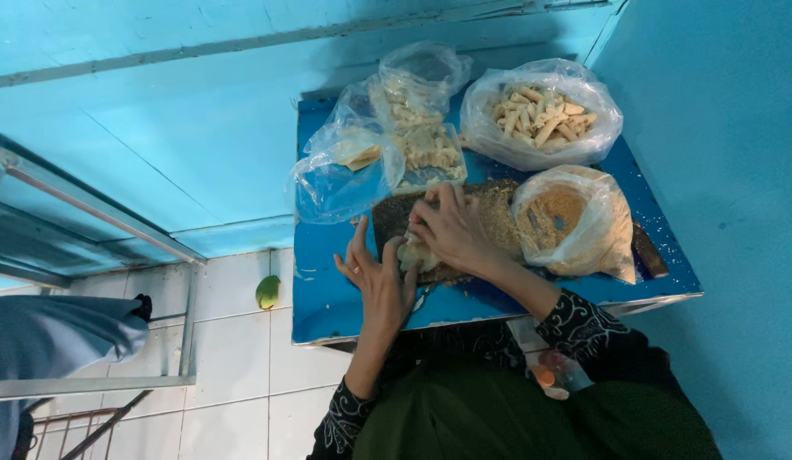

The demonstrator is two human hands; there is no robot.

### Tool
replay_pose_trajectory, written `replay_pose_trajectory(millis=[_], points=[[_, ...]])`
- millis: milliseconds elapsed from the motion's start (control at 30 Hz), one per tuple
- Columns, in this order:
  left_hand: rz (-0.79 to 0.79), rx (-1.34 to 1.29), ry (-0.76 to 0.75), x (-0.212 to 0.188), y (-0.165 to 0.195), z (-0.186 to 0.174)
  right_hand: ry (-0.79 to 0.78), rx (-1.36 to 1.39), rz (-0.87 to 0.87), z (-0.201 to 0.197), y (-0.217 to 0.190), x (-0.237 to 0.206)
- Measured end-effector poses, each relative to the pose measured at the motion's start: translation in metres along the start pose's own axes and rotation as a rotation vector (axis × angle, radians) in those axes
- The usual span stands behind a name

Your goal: The person folds square dough wrappers around a small amount of filling on a wooden board, pressing the edges closed by hand, and places each folded pastry into a plastic bag on the table. They repeat this folding cycle continuously, taking new wrappers from a stack and reaching into a bag of filling.

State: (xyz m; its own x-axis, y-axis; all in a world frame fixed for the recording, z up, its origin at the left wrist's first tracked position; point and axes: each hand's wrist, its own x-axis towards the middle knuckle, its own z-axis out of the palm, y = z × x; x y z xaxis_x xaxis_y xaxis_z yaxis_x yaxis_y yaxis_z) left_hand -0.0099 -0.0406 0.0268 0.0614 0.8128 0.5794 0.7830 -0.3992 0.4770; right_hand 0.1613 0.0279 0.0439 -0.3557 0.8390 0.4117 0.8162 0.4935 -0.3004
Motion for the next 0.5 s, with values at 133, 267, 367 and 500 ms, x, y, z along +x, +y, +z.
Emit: replay_pose_trajectory(millis=[133, 267, 367, 500], points=[[0.01, 0.008, 0.006, 0.001, 0.002, -0.001, 0.079, 0.162, -0.056, -0.014, 0.006, -0.006], [0.0, -0.01, 0.003, 0.001, 0.001, -0.001, 0.033, 0.028, -0.186, -0.017, 0.007, -0.017], [-0.017, -0.013, -0.01, 0.001, 0.0, 0.0, 0.03, 0.039, -0.101, -0.009, 0.014, -0.012], [-0.021, -0.031, 0.015, 0.0, -0.002, 0.002, 0.016, 0.383, 0.08, -0.017, 0.043, 0.0]])
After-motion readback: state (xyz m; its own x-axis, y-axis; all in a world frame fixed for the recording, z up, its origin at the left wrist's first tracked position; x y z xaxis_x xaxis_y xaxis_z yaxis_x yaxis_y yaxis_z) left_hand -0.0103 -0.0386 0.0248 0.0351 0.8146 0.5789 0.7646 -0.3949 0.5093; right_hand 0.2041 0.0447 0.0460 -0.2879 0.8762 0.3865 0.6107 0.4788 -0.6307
